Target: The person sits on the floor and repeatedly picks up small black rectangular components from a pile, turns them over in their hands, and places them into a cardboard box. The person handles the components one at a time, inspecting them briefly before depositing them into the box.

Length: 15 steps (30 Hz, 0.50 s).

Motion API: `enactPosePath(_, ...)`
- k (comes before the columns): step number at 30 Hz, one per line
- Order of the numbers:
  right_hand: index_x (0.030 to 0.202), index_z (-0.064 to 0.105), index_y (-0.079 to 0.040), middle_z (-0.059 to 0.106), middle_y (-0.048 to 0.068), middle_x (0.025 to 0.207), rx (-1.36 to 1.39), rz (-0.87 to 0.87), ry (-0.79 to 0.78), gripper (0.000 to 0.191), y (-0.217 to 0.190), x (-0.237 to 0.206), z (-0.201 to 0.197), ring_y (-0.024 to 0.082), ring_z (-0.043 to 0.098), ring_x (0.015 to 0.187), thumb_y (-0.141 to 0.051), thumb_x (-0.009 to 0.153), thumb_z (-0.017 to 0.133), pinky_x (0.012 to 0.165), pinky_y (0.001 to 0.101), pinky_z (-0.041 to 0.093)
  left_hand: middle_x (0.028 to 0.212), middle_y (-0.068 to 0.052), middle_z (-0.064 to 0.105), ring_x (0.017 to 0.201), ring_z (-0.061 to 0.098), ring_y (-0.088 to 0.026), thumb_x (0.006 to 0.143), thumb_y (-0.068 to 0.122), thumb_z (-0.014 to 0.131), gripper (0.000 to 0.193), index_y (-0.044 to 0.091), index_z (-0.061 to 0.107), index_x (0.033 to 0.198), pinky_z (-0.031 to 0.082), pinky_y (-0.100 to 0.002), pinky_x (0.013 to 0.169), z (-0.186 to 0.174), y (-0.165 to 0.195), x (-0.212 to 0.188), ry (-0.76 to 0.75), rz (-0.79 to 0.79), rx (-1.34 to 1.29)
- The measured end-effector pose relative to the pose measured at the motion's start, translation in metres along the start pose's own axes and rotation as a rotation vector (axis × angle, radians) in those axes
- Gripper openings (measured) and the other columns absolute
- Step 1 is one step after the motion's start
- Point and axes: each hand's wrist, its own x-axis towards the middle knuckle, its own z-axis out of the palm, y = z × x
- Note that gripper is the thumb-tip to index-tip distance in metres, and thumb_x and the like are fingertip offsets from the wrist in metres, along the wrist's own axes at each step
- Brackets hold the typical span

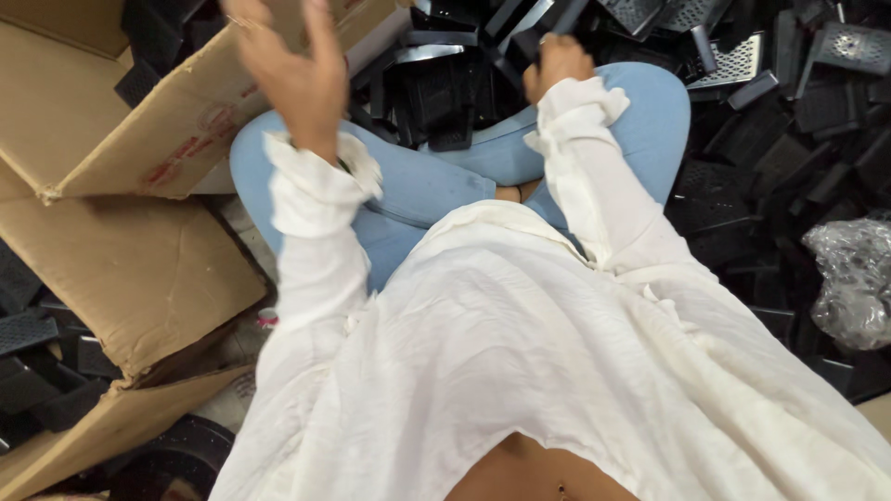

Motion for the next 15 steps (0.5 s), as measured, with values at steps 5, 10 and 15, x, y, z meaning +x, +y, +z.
enactPosePath(5,0.089,0.069,-0.004,0.067,0.016,0.096,-0.079,-0.304,0.565,0.015,0.022,0.006,-0.04,0.037,0.068,0.082,-0.014,0.087,0.08,0.068,0.0469,0.054,0.124,-0.009,0.069,0.113,0.068,-0.017,0.106,0.009,0.069,0.02,-0.001,0.064,0.124,0.056,-0.031,0.103,0.008,-0.005,-0.053,-0.23,-0.629,-0.804)
enactPosePath(10,0.095,0.072,-0.001,0.07,0.013,0.083,0.361,-0.314,0.519,0.016,-0.026,-0.014,-0.104,0.027,0.072,0.074,-0.008,0.104,0.083,0.066,0.0396,0.054,0.125,-0.007,0.071,0.115,0.067,-0.016,0.106,0.026,0.064,0.033,0.004,0.064,0.13,0.054,-0.03,0.103,0.029,-0.025,-0.054,-0.564,-0.922,-1.008)
enactPosePath(15,0.112,0.076,-0.003,0.073,0.014,0.103,0.62,-0.694,0.239,0.018,-0.102,-0.029,-0.077,0.027,0.074,0.093,-0.001,0.094,0.079,0.081,0.0342,0.06,0.138,-0.011,0.063,0.125,0.065,-0.02,0.109,0.037,0.062,0.058,0.006,0.044,0.155,0.053,-0.037,0.112,0.034,0.001,-0.063,-0.995,-1.076,-1.593)
